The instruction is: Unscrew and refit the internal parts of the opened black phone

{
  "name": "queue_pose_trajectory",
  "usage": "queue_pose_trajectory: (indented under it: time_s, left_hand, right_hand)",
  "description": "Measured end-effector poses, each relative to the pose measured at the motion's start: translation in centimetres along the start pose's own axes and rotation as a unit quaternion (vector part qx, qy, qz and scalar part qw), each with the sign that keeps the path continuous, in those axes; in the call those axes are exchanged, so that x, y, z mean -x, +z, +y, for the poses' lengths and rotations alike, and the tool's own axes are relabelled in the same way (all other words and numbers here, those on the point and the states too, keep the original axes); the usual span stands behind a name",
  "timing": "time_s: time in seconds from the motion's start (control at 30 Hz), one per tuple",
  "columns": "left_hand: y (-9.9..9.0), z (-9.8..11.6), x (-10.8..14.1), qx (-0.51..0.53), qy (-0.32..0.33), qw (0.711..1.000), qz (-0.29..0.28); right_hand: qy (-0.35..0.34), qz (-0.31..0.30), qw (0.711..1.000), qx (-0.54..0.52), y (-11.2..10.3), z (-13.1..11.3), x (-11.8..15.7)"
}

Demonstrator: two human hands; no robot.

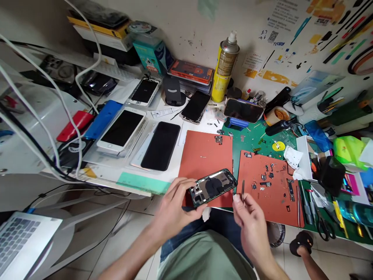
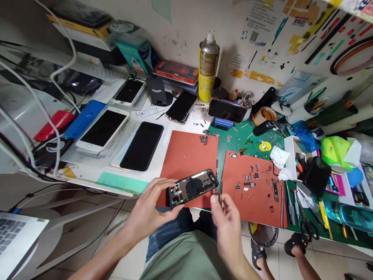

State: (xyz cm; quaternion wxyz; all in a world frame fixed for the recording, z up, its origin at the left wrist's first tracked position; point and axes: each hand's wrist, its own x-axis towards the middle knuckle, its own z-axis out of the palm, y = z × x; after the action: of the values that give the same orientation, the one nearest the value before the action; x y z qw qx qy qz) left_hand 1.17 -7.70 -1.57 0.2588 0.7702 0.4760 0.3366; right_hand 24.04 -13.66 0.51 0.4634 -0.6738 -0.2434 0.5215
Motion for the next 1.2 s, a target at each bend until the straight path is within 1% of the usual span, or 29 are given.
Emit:
queue_pose_trajectory:
  time_s: [0.03, 0.07, 0.13, 0.2, 0.27, 0.3, 0.37, 0.43, 0.5, 0.53, 0.57, 0.63, 0.67, 0.73, 0.8, 0.83, 0.97, 1.03, 1.13, 1.2]
  left_hand:
    - [0.7, 1.0, 0.4, -0.012, -0.014, 0.999, 0.026]
    - [1.6, 2.0, 1.0, -0.023, -0.014, 0.998, 0.054]
    - [3.2, 3.8, 2.3, -0.043, -0.029, 0.994, 0.092]
    - [4.4, 5.0, 3.8, -0.061, -0.031, 0.991, 0.116]
    - [4.5, 5.1, 4.8, -0.07, -0.018, 0.991, 0.112]
    - [4.1, 4.7, 5.1, -0.068, -0.005, 0.993, 0.099]
    - [2.5, 3.4, 4.9, -0.052, 0.025, 0.997, 0.051]
    - [0.3, 1.8, 3.8, -0.039, 0.046, 0.998, -0.004]
    - [-1.7, 0.3, 2.0, -0.033, 0.06, 0.995, -0.068]
    - [-2.5, -0.2, 1.1, -0.032, 0.066, 0.992, -0.102]
    - [-3.2, -0.7, 0.3, -0.029, 0.073, 0.988, -0.135]
    - [-3.8, -1.4, -1.1, -0.017, 0.08, 0.978, -0.192]
    - [-3.9, -1.7, -1.5, -0.009, 0.082, 0.975, -0.207]
    - [-3.8, -2.2, -1.9, 0.009, 0.08, 0.973, -0.214]
    - [-3.6, -2.6, -1.8, 0.026, 0.075, 0.976, -0.203]
    - [-3.5, -2.8, -1.7, 0.033, 0.072, 0.977, -0.196]
    - [-3.2, -3.3, -1.2, 0.036, 0.063, 0.982, -0.173]
    - [-2.9, -3.4, -1.1, 0.031, 0.06, 0.985, -0.16]
    - [-2.6, -3.7, -0.9, 0.023, 0.061, 0.988, -0.141]
    - [-2.4, -4.0, -0.6, 0.016, 0.068, 0.989, -0.131]
  right_hand:
    - [0.015, 0.003, 0.999, -0.03, 0.9, 0.5, 0.7]
    - [0.026, -0.001, 0.998, -0.052, 1.9, 0.9, 1.3]
    - [0.042, -0.015, 0.995, -0.091, 3.3, 1.5, 2.1]
    - [0.049, -0.032, 0.992, -0.114, 3.7, 1.6, 2.3]
    - [0.046, -0.061, 0.992, -0.101, 3.0, 1.1, 2.1]
    - [0.042, -0.083, 0.993, -0.079, 2.2, 0.7, 1.8]
    - [0.032, -0.138, 0.99, -0.015, 0.4, -0.3, 0.7]
    - [0.023, -0.201, 0.978, 0.055, -1.5, -1.7, -0.8]
    - [0.023, -0.262, 0.957, 0.123, -2.7, -3.2, -2.7]
    - [0.025, -0.296, 0.941, 0.161, -3.0, -4.1, -3.7]
    - [0.018, -0.317, 0.927, 0.199, -3.1, -5.0, -4.7]
    - [-0.009, -0.357, 0.888, 0.291, -2.6, -6.7, -6.6]
    - [-0.029, -0.373, 0.865, 0.335, -2.1, -7.5, -7.4]
    - [-0.052, -0.409, 0.819, 0.4, -1.0, -8.7, -8.7]
    - [-0.059, -0.419, 0.799, 0.427, 0.1, -9.4, -9.6]
    - [-0.06, -0.418, 0.797, 0.432, 0.5, -9.5, -10.0]
    - [-0.07, -0.405, 0.794, 0.447, 1.7, -9.3, -10.9]
    - [-0.079, -0.388, 0.798, 0.454, 2.0, -9.3, -11.0]
    - [-0.103, -0.332, 0.815, 0.464, 1.6, -9.5, -10.7]
    - [-0.132, -0.258, 0.831, 0.474, 0.6, -9.8, -10.0]
